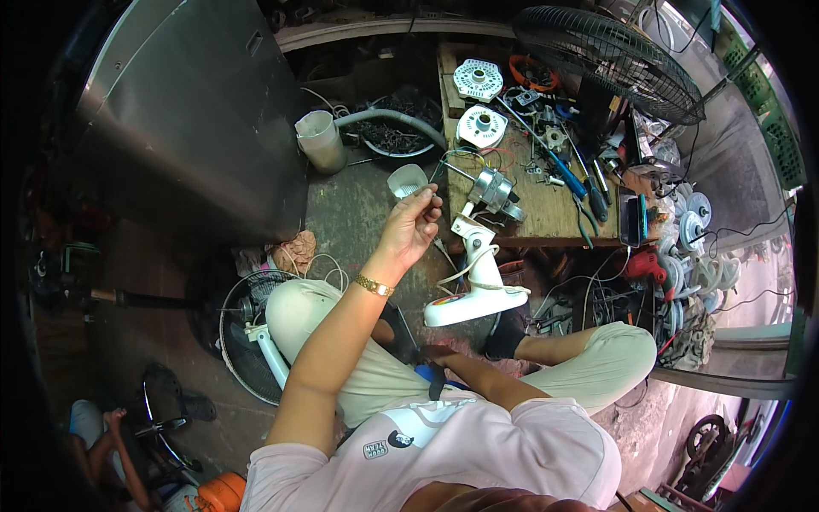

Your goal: The person sits on the floor in a cluttered workshop and repairs a white pedestal fan motor. They use a screwdriver to remove screws from the motor housing, disconnect wires, and manipulate the internal components. The person also uses a hammer to tap the motor casing and a multimeter to test electrical connections.

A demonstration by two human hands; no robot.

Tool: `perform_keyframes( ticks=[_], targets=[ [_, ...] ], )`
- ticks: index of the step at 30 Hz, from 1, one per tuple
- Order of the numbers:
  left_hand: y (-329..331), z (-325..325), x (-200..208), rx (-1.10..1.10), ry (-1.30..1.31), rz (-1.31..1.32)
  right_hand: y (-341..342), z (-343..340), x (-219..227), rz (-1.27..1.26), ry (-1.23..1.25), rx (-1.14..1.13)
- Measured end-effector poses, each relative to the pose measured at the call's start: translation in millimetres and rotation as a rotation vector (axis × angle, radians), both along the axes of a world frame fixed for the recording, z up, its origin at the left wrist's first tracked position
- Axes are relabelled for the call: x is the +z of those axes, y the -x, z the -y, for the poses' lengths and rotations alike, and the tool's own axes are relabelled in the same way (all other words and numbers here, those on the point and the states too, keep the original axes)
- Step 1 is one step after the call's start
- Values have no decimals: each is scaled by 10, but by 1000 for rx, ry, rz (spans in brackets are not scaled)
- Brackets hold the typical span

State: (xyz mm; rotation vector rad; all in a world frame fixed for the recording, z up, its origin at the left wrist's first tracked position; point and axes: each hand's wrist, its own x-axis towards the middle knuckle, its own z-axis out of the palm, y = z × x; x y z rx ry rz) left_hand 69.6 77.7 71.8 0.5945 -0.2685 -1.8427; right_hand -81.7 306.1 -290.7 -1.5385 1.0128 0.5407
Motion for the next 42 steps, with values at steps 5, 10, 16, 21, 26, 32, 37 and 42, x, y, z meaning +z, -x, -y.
perform_keyframes(
  ticks=[5,10,16,21,26,32,37,42],
  targets=[
    [64,13,30,6,18,-130,4,7,78,-39,48,-32],
    [93,-37,74,-3,64,-220,-4,40,110,-69,112,-54],
    [87,40,73,39,128,-175,123,72,448,-108,276,-66],
    [92,47,23,87,152,-226,779,449,1847,-85,415,178],
    [137,23,102,81,107,-256,1371,537,3374,105,709,-207],
    [122,36,9,83,68,-266,1551,669,5307,348,1147,-494],
    [270,42,-160,79,-12,-315,1464,891,5661,827,1450,-838],
    [322,-12,-260,83,-78,-306,1143,1159,5308,825,1584,-821]
  ],
)
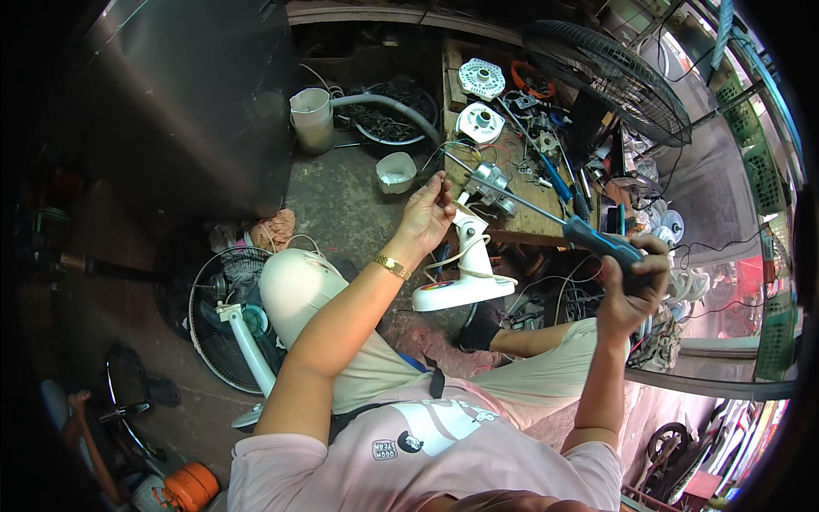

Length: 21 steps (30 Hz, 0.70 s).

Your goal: The person sits on the floor in a cluttered workshop and repairs a white pedestal fan motor. They use a screwdriver to remove screws from the motor housing, disconnect wires, and manipulate the internal components. The person also uses a hammer to tap the motor casing and a multimeter to test electrical connections.

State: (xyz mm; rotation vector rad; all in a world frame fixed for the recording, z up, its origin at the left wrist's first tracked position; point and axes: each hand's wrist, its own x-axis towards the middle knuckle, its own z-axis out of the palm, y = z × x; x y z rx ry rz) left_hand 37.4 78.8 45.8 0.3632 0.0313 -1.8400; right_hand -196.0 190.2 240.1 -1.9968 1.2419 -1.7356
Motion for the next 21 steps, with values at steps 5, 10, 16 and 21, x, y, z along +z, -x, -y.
perform_keyframes(
  ticks=[5,10,16,21],
  targets=[
    [-2,-34,-10,-17,0,-46,-162,98,-329,126,-101,10],
    [-1,-56,2,-28,0,-72,-146,113,-470,150,-129,-16],
    [32,-60,21,-43,-6,-119,-149,95,-501,166,-111,-37],
    [53,-78,19,-40,-17,-116,-118,76,-516,160,-140,-66]
  ],
)
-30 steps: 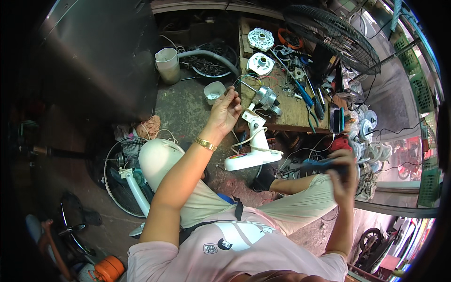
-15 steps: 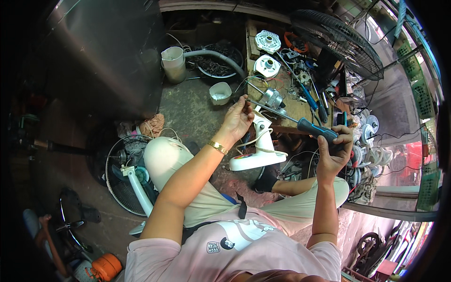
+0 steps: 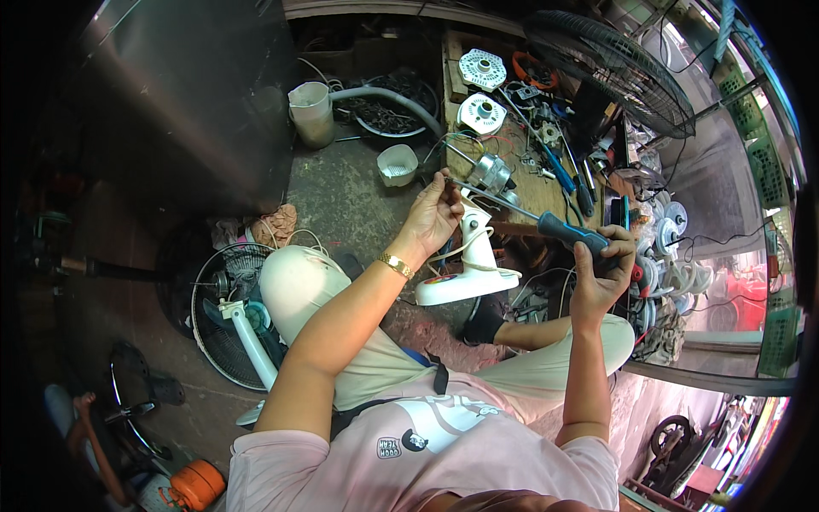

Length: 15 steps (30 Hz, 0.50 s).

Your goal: The person sits on the floor in a cluttered workshop and repairs a white pedestal fan motor. They use a screwdriver to remove screws from the motor housing, disconnect wires, and manipulate the internal components. The person also uses a hammer to tap the motor casing and a multimeter to test electrical connections.

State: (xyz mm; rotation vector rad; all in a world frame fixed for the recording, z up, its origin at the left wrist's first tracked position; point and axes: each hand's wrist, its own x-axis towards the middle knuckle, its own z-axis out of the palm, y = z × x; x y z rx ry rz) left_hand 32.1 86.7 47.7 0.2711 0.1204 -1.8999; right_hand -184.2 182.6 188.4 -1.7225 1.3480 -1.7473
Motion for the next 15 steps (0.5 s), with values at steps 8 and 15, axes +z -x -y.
perform_keyframes(
  ticks=[8,15],
  targets=[
    [-6,-3,117,121,20,146,-49,158,78,220,-204,-9],
    [-16,39,49,184,122,291,113,409,24,369,-315,17]
  ],
)
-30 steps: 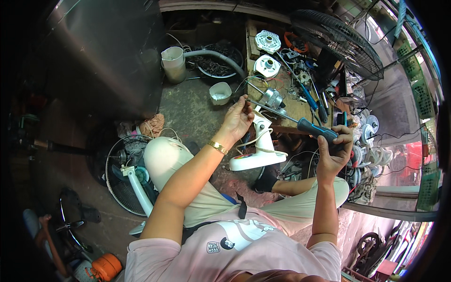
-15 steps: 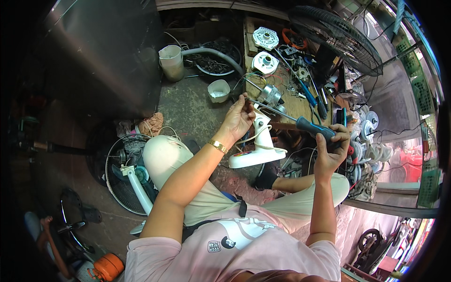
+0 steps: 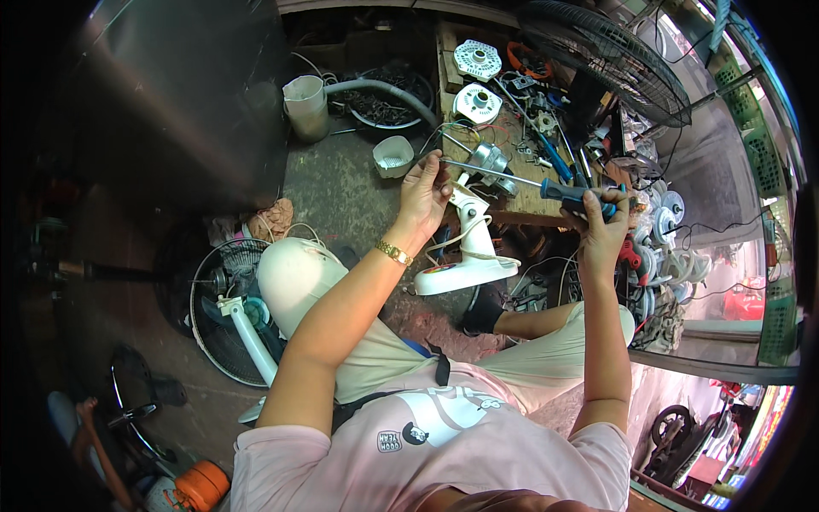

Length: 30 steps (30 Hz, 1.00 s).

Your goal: The person sits on the floor in a cluttered workshop and repairs a white pedestal fan motor. They use a screwdriver to remove screws from the motor housing, disconnect wires, and manipulate the internal components. The person also uses a hammer to tap the motor casing and a multimeter to test electrical connections.

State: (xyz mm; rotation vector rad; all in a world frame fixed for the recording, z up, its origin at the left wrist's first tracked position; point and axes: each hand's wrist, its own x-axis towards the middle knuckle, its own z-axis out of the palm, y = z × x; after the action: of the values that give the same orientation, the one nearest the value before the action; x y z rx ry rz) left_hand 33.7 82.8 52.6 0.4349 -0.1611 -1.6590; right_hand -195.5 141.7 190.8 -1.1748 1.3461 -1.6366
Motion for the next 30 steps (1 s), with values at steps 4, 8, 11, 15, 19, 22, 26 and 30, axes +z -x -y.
perform_keyframes(
  ticks=[4,8,11,15,19,22,26,30],
  targets=[
    [-2,-20,-87,1,14,268,-111,88,281,-309,219,53],
    [-29,-15,-175,17,126,668,-298,209,530,-404,313,208],
    [-18,-59,-289,141,310,1046,-498,336,760,-895,487,265],
    [-29,-61,-452,255,348,1309,-980,444,781,-1097,501,524],
    [2,-75,-465,264,383,1645,-1281,486,737,-1272,480,709],
    [-13,-34,-544,293,418,1704,-1356,529,621,-1291,475,745],
    [-22,-46,-586,295,476,1684,-1364,530,586,-1289,472,736],
    [-6,-69,-569,295,487,1685,-1316,516,582,-1279,465,721]
  ],
)
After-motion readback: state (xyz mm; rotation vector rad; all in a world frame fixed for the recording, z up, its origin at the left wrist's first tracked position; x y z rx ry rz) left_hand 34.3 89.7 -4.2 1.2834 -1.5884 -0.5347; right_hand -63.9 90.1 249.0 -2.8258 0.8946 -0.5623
